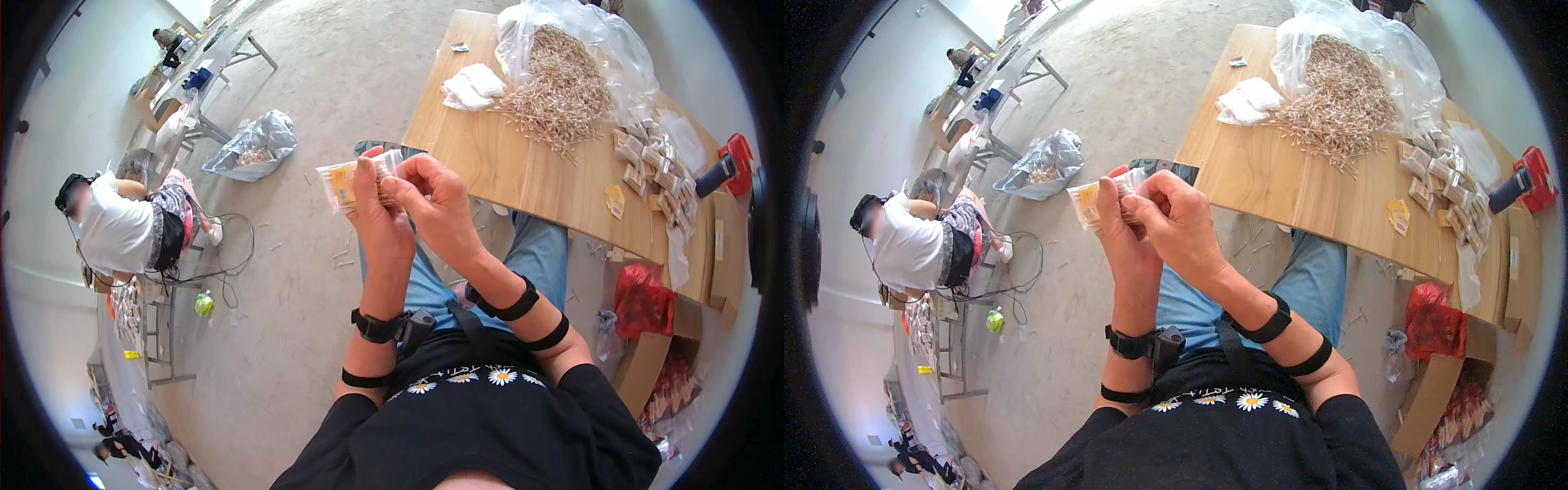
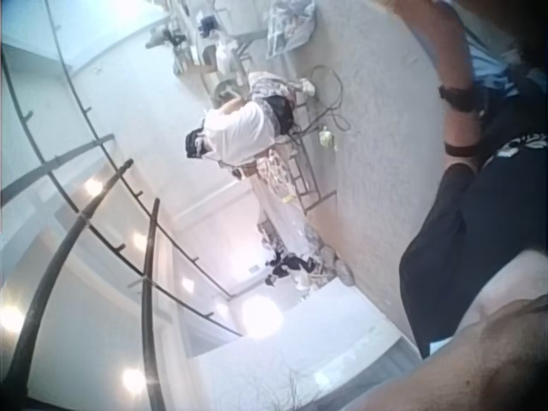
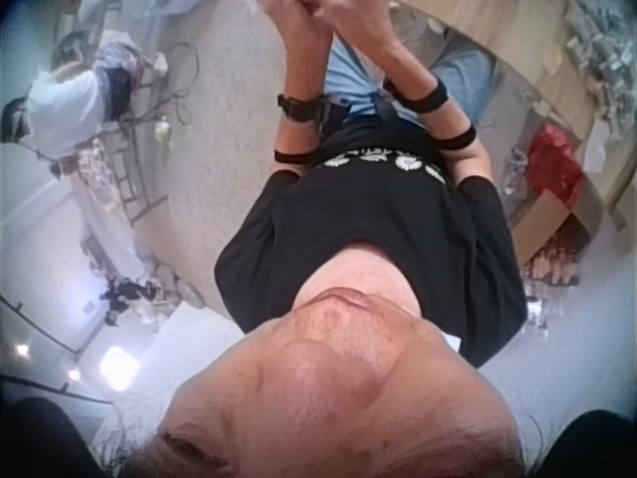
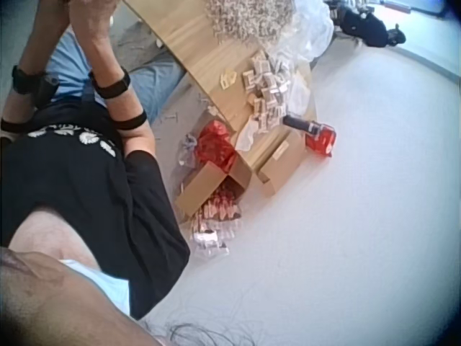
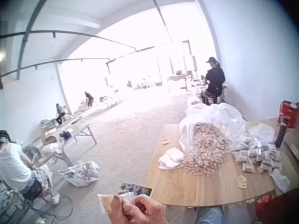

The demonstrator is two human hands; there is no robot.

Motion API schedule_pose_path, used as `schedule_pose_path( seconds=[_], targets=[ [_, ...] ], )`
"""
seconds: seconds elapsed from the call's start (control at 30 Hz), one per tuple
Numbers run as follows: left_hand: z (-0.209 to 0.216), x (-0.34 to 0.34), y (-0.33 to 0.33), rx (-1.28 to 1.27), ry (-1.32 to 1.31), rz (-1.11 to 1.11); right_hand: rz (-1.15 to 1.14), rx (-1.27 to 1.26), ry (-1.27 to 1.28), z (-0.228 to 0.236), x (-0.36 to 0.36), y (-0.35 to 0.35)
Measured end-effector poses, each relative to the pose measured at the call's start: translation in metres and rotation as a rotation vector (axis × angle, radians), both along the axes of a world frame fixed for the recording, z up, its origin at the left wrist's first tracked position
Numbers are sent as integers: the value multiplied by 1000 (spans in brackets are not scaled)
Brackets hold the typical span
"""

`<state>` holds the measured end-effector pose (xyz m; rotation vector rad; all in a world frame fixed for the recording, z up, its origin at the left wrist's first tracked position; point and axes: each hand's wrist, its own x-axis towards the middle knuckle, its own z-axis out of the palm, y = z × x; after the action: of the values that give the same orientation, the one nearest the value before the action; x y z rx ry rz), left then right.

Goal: Manually grouping cotton swabs and packing them into small plastic bags at a workstation.

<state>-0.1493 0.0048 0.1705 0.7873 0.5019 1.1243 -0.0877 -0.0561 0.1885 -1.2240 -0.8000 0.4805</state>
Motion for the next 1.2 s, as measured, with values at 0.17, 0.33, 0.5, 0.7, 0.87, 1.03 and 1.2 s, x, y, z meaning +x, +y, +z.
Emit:
schedule_pose_path(
  seconds=[0.17, 0.33, 0.5, 0.7, 0.87, 1.03, 1.2],
  targets=[
    [-1, 5, -11, -37, -64, -37, -6, 22, 146, -7, 5, 1],
    [-12, -6, -13, -92, -9, -122, -16, -1, 72, -6, 22, -6],
    [-20, -46, 18, 160, 222, -100, 44, -100, -298, 5, 48, -32],
    [19, -31, 15, 487, 398, -405, 157, -32, -662, 8, 56, -36],
    [10, -25, 10, 395, 315, -330, -19, -137, -390, 8, 55, -46],
    [4, -16, 1, 336, 230, -294, 1, -146, -137, -8, 50, -55],
    [16, -12, -3, 338, 281, -310, -29, -129, -285, -9, 55, -56]
  ],
)
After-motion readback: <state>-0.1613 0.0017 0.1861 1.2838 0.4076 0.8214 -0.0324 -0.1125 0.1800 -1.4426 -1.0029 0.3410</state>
